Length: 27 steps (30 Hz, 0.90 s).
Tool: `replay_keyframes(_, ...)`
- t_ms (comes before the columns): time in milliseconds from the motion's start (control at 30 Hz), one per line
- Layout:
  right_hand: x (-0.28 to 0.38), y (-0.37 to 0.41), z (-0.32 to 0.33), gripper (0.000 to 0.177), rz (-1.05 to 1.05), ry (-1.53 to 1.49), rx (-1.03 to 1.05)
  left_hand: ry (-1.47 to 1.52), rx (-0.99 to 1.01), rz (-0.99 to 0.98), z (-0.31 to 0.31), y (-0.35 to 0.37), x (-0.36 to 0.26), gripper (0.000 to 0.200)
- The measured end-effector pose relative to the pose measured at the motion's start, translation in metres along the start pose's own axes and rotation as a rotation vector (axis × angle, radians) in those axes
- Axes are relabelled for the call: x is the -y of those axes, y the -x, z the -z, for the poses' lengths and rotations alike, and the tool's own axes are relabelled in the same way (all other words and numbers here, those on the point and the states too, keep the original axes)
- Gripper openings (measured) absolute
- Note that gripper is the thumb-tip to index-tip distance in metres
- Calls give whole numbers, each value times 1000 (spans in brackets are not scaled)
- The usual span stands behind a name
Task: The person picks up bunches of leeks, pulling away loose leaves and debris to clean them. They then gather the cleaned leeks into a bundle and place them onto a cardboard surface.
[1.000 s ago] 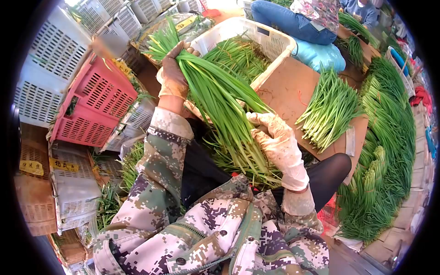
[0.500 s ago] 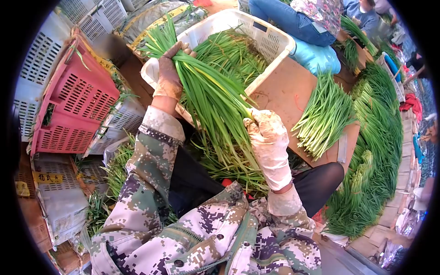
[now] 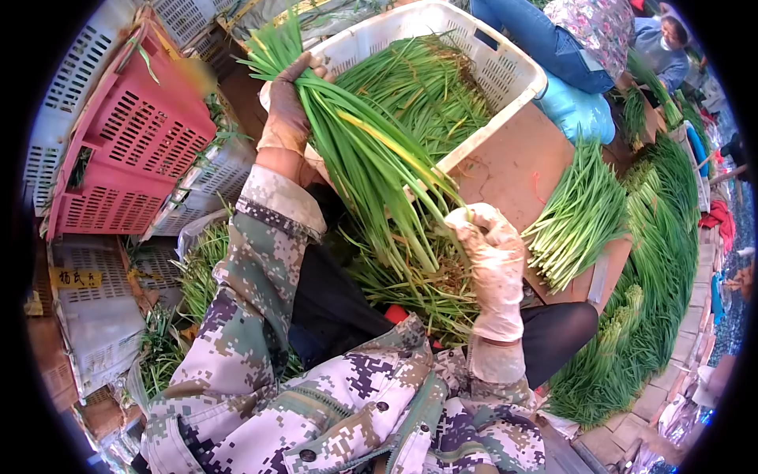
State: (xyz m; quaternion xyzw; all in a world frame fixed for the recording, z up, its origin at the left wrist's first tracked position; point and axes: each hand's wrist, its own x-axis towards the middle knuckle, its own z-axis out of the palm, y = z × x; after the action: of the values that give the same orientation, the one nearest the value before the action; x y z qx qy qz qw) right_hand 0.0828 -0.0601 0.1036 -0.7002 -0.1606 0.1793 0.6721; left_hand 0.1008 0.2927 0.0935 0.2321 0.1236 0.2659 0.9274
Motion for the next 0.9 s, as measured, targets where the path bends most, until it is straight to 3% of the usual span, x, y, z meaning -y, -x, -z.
replay_keyframes(33,-9,2,8,16,80,-40,-2,-17,4,-9,3,1,-6,16)
replay_keyframes(100,-15,10,25,18,42,-291,79,48,83,4,18,-9,-16,15)
replay_keyframes(133,-22,12,35,19,59,-368,135,28,-53,-83,7,-1,-16,16)
replay_keyframes(233,-28,30,58,24,32,-476,167,64,-38,-92,22,-9,-30,19)
replay_keyframes(300,-44,39,75,25,-39,-376,134,88,-54,-117,30,-14,-37,19)
replay_keyframes(367,-70,45,85,17,-331,-86,17,111,-71,-139,36,-16,-42,19)
replay_keyframes(433,-106,51,80,8,-341,403,205,168,-69,-135,38,-19,-46,19)
replay_keyframes(467,-114,54,70,8,-112,746,387,191,96,-68,45,-20,-50,18)
replay_keyframes(500,-113,59,70,14,-332,1253,619,193,98,-72,53,-26,-51,18)
replay_keyframes(567,-114,64,63,11,-307,1141,360,118,26,-101,54,-25,-49,19)
replay_keyframes(633,-93,53,61,11,181,1033,87,137,16,-92,53,-20,-48,20)
replay_keyframes(700,-58,34,53,12,102,454,2,156,32,-79,49,-24,-47,20)
replay_keyframes(833,-15,1,48,19,51,244,-17,121,20,-69,48,-23,-44,18)
replay_keyframes(900,-6,-15,42,26,100,384,-1,177,133,-38,43,-21,-43,17)
